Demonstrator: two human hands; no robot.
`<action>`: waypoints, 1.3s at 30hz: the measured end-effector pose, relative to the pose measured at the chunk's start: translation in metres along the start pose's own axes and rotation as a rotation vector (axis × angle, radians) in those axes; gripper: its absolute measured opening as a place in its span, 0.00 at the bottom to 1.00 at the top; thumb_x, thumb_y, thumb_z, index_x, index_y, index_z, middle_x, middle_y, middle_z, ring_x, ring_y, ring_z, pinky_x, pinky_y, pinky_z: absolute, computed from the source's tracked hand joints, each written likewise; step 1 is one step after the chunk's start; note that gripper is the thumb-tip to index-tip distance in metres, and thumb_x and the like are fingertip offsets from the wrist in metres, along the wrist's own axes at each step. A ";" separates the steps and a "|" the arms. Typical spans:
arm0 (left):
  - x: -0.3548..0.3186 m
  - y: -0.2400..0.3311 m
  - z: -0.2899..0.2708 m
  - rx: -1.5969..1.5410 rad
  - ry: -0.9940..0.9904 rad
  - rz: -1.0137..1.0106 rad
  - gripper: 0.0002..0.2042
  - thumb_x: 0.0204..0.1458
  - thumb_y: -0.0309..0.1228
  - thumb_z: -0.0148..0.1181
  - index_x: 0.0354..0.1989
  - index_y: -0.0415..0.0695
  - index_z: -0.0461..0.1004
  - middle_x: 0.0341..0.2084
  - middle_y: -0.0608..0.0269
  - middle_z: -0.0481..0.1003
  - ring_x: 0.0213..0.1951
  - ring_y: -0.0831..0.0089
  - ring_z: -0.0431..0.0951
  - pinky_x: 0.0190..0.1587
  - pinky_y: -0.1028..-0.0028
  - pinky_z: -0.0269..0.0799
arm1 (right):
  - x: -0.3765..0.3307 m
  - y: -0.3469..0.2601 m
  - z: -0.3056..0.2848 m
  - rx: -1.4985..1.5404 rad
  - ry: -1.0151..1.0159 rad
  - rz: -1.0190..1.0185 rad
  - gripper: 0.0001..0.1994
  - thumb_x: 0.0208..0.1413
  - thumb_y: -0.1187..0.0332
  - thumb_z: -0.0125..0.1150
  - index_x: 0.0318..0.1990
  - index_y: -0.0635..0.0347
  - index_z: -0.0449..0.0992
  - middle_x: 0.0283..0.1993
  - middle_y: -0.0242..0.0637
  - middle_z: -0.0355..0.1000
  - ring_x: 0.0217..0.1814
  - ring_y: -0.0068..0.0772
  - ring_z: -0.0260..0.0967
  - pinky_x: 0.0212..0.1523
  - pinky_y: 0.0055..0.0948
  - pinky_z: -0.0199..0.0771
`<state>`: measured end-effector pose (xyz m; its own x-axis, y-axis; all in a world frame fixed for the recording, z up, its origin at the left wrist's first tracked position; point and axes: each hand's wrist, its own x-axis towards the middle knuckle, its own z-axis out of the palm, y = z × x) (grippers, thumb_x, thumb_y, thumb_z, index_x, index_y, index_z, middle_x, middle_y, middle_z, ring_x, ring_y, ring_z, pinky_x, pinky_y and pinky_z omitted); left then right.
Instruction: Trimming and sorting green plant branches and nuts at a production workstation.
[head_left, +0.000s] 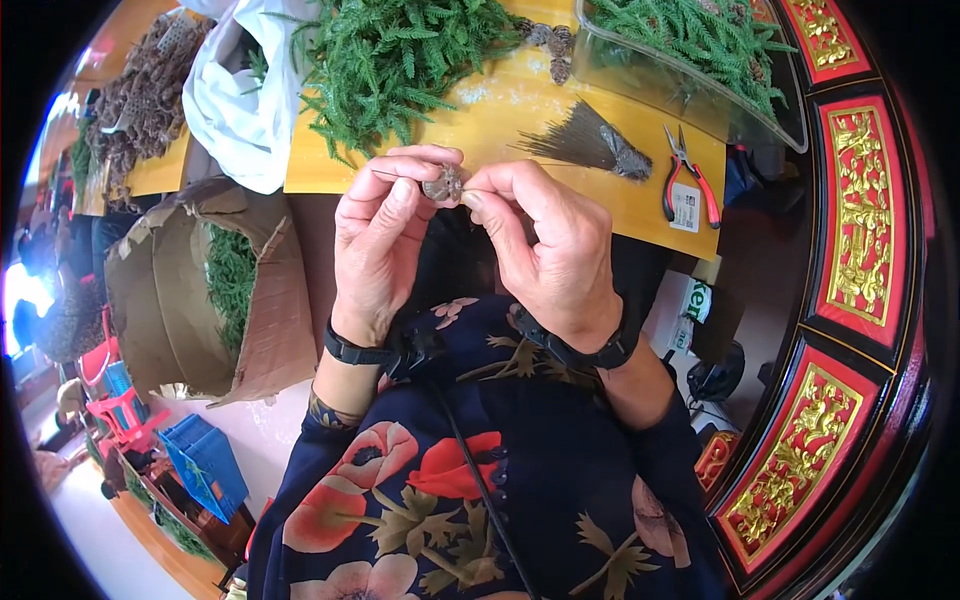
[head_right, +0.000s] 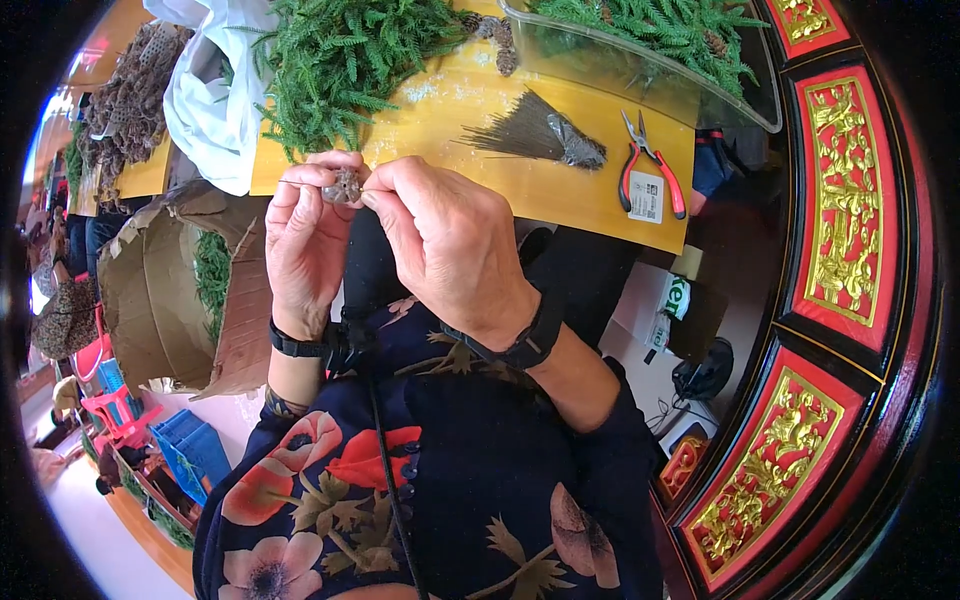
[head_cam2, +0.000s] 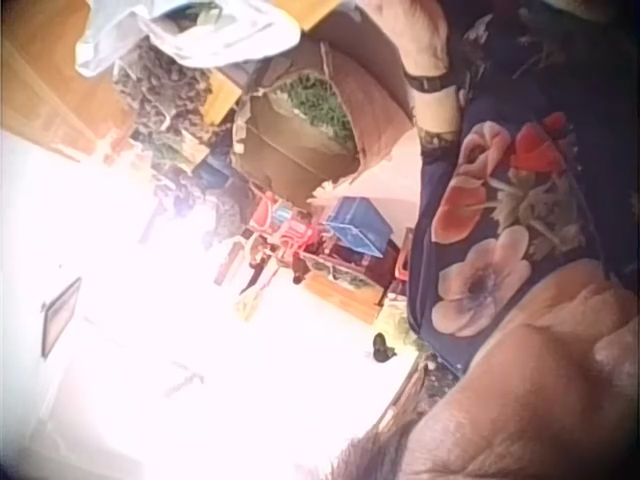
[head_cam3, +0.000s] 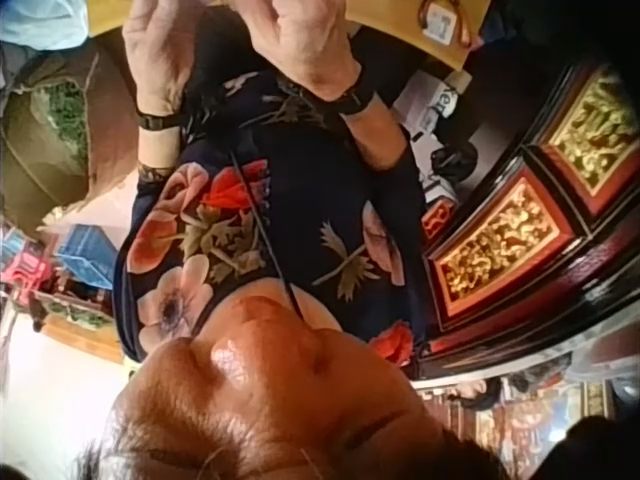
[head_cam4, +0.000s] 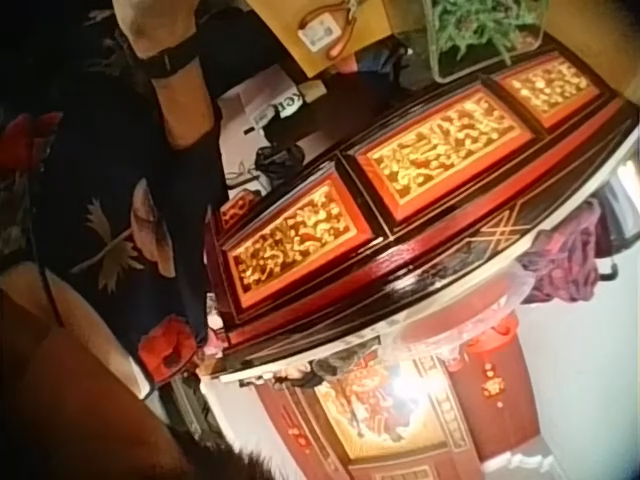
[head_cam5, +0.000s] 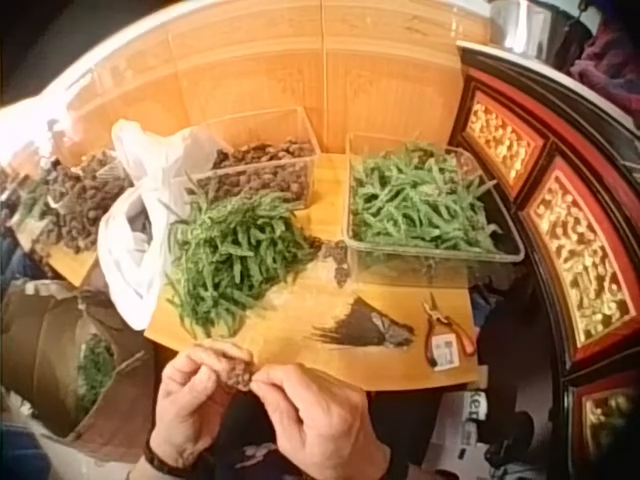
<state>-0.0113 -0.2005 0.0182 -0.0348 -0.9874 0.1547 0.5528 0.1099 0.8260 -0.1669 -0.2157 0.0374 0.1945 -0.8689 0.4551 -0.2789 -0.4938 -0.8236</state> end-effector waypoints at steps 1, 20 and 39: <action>-0.001 0.001 0.002 -0.006 0.010 -0.007 0.07 0.59 0.27 0.50 0.42 0.38 0.70 0.46 0.50 0.71 0.42 0.71 0.74 0.48 0.71 0.70 | -0.001 0.000 0.000 0.001 0.001 0.002 0.03 0.51 0.80 0.60 0.33 0.65 0.73 0.24 0.36 0.72 0.24 0.25 0.72 0.26 0.22 0.69; -0.006 0.004 -0.001 0.142 -0.067 0.109 0.05 0.55 0.23 0.53 0.39 0.38 0.70 0.42 0.51 0.73 0.45 0.68 0.73 0.51 0.68 0.67 | -0.006 -0.007 -0.008 0.101 -0.076 0.100 0.02 0.52 0.80 0.58 0.34 0.66 0.73 0.23 0.35 0.73 0.23 0.21 0.71 0.25 0.20 0.69; 0.001 0.017 -0.022 0.360 -0.314 0.097 0.07 0.51 0.28 0.61 0.33 0.37 0.74 0.37 0.50 0.75 0.38 0.69 0.76 0.42 0.72 0.73 | -0.008 -0.007 -0.017 0.194 -0.216 0.119 0.02 0.52 0.80 0.59 0.33 0.64 0.74 0.21 0.32 0.71 0.19 0.18 0.66 0.20 0.19 0.63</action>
<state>0.0164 -0.2022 0.0199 -0.2777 -0.8945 0.3503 0.2449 0.2867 0.9262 -0.1821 -0.2056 0.0451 0.3724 -0.8829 0.2861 -0.1315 -0.3553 -0.9255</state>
